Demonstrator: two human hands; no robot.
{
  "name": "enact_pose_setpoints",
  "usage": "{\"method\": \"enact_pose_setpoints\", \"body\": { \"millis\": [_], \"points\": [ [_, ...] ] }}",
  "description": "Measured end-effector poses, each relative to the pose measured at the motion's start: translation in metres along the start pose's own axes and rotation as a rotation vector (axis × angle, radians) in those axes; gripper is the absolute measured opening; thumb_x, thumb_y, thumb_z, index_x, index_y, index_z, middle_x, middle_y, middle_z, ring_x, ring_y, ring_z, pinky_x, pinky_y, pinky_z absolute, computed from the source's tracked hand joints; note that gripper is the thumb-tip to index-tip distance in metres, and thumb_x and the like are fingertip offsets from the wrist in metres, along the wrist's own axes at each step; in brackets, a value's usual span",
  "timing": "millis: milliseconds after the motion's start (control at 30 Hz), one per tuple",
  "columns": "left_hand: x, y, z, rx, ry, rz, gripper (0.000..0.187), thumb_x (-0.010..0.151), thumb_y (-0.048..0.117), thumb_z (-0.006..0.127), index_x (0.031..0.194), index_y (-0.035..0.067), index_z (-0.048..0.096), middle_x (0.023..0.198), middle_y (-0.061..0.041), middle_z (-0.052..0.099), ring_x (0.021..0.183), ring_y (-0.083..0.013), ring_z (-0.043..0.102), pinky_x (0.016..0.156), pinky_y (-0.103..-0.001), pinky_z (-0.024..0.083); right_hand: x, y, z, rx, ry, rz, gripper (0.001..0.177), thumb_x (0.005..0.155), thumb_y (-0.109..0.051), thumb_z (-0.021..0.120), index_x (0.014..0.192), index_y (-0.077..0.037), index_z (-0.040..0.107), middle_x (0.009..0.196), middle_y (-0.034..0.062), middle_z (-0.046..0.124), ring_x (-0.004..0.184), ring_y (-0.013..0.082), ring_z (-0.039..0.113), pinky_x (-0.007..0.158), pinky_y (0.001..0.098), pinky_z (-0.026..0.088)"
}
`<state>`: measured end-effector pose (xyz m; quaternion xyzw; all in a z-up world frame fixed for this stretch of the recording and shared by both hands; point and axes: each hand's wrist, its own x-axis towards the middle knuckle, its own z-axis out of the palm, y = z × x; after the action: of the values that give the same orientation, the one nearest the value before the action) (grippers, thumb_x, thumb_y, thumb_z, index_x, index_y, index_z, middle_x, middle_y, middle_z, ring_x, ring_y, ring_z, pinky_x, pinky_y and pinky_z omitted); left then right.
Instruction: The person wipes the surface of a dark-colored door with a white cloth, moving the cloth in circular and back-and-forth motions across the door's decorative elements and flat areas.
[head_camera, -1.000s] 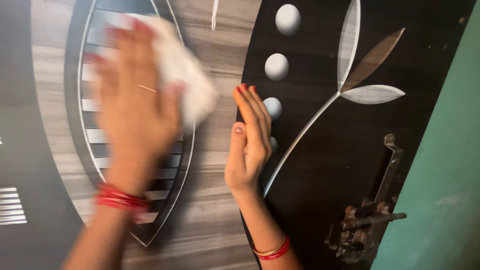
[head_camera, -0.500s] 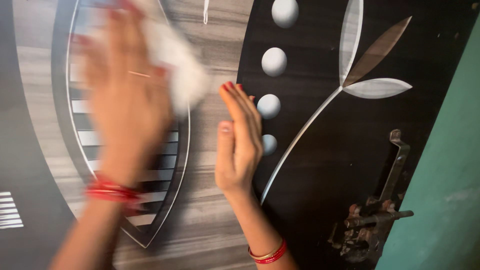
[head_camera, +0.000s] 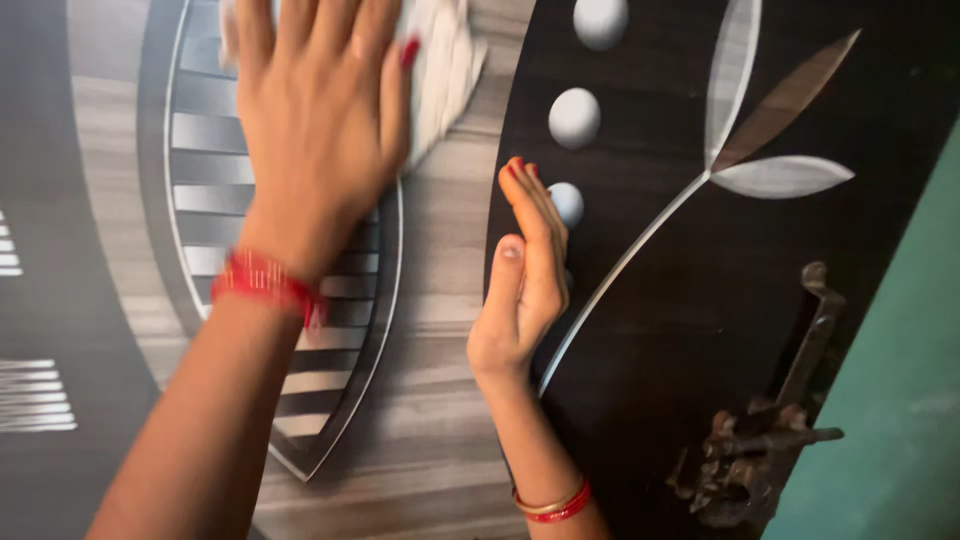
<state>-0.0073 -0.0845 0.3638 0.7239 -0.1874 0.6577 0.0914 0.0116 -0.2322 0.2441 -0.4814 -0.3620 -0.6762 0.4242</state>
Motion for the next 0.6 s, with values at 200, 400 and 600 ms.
{"method": "enact_pose_setpoints", "body": {
  "millis": [200,400,600],
  "points": [
    [-0.126,0.010,0.027,0.026,-0.105,0.067,0.071,0.100,0.029,0.049,0.163,0.001,0.030,0.170,-0.020,0.027,0.158,-0.0354,0.020,0.126,-0.058,0.007,-0.001,0.002,-0.001,-0.030,-0.035,-0.021,0.037,0.113,-0.011,0.041,0.141,0.005,0.059,0.141,0.0164,0.064,0.142,0.0291,0.056,0.129,0.0411,0.038],
    [-0.219,0.039,0.046,0.011,-0.216,0.252,0.071,0.104,0.044,0.051,0.162,0.006,0.034,0.167,-0.014,0.032,0.156,-0.0297,0.025,0.124,-0.054,0.016,0.001,0.001,-0.001,0.016,-0.053,-0.033,0.035,0.111,-0.008,0.043,0.137,0.006,0.062,0.139,0.0169,0.065,0.140,0.0302,0.057,0.128,0.0423,0.036],
    [-0.110,-0.030,0.016,0.021,-0.025,-0.034,0.078,0.101,0.029,0.051,0.166,-0.002,0.020,0.173,-0.021,0.022,0.161,-0.0445,0.015,0.131,-0.059,0.005,0.000,0.000,-0.005,0.043,-0.078,-0.016,0.034,0.111,-0.008,0.044,0.134,0.006,0.063,0.137,0.0172,0.066,0.139,0.0305,0.057,0.128,0.0430,0.037]
  ]
}}
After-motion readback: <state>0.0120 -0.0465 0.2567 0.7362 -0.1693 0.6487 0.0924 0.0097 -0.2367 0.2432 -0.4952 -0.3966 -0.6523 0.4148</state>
